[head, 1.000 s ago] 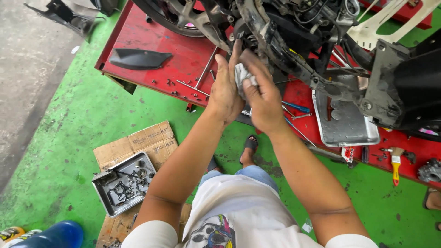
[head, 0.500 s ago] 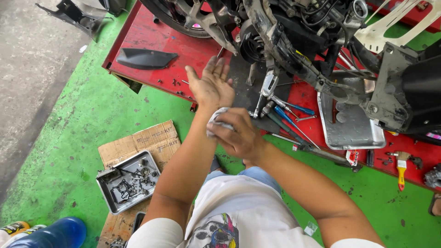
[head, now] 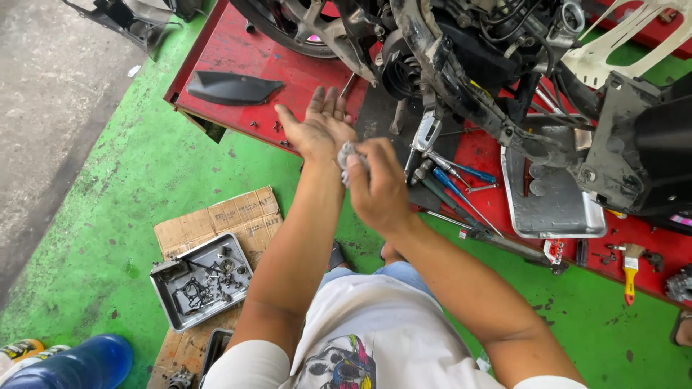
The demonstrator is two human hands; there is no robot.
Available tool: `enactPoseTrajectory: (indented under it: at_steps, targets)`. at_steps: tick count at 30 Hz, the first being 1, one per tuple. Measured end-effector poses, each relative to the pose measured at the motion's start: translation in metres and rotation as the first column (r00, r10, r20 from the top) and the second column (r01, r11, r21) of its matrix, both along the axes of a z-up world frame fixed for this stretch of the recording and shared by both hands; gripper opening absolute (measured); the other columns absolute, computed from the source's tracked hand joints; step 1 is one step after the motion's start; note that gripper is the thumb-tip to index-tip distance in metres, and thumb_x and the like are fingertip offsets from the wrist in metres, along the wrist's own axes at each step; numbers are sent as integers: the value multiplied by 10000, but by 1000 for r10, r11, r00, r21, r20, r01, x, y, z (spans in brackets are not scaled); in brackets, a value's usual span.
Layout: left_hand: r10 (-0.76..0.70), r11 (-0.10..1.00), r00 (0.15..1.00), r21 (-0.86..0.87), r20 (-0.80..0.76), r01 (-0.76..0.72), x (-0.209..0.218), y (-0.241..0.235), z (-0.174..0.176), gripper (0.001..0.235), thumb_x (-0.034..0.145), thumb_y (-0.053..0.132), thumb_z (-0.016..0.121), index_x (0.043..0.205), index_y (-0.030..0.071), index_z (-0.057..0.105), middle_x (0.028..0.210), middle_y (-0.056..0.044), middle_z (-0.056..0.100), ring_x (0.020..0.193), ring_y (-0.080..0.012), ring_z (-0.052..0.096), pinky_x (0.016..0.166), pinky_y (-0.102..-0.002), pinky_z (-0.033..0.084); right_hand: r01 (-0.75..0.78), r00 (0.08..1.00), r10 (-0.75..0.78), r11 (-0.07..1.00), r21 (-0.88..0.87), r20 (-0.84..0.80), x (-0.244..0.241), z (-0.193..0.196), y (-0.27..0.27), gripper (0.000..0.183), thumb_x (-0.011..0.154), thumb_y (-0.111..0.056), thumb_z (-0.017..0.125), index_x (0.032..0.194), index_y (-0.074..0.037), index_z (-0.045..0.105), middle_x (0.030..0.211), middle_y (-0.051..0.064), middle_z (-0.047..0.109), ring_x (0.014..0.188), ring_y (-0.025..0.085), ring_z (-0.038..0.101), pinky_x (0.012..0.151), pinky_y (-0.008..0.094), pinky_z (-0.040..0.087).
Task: The person works on a motorcycle engine, using a screwdriver to loosen and remove bolts from the carburetor area. They then use a cloth to wipe the engine components and remove the carburetor assembly.
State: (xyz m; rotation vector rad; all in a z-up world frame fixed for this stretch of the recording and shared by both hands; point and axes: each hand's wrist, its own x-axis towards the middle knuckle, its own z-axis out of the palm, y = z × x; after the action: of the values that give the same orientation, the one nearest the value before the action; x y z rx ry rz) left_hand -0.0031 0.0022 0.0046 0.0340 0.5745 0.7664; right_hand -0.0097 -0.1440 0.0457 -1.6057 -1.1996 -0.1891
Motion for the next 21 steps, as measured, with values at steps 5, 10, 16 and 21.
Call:
enactPoseTrajectory:
  at_steps: [5, 10, 16, 21]
  targets:
    - [71, 997, 997, 7, 7, -71, 12, 6, -11, 1037, 854, 887, 292, 1588, 153, 265, 1695, -151, 177, 1570, -303, 122, 1100, -500, 89, 14, 960, -12, 1000, -4, 281, -17, -12, -1, 107, 960, -241, 704, 951, -137, 682, 868, 27, 605, 747, 253, 685, 658, 328, 565]
    - [94, 989, 981, -94, -170, -111, 44, 27, -120, 928, 900, 832, 326, 1129, -2, 666, 1193, -259, 705, 939, -394, 637, 885, -417, 486, 1, 972, 33, 989, -145, 233, 25, -1, 28, 78, 1017, -58, 610, 1066, 3, 605, 961, 172, 605, 895, 388, 620, 794, 445, 513]
    - [158, 977, 945, -94, -285, -191, 38, 29, -100, 933, 953, 782, 288, 1226, -38, 641, 1214, -275, 689, 1099, -350, 651, 943, -361, 497, 52, 996, -35, 974, -221, 79, 8, 10, 25, 137, 1010, -98, 655, 964, -29, 546, 864, 136, 629, 768, 389, 640, 680, 482, 488]
    - [100, 972, 886, -145, -452, -184, 35, 24, -101, 832, 986, 761, 271, 1068, 61, 713, 1065, -157, 766, 881, -280, 695, 458, -370, 314, -42, 974, 101, 959, -281, 201, 15, -16, 21, 136, 1034, -121, 609, 989, -14, 538, 897, 165, 585, 791, 414, 611, 670, 499, 480]
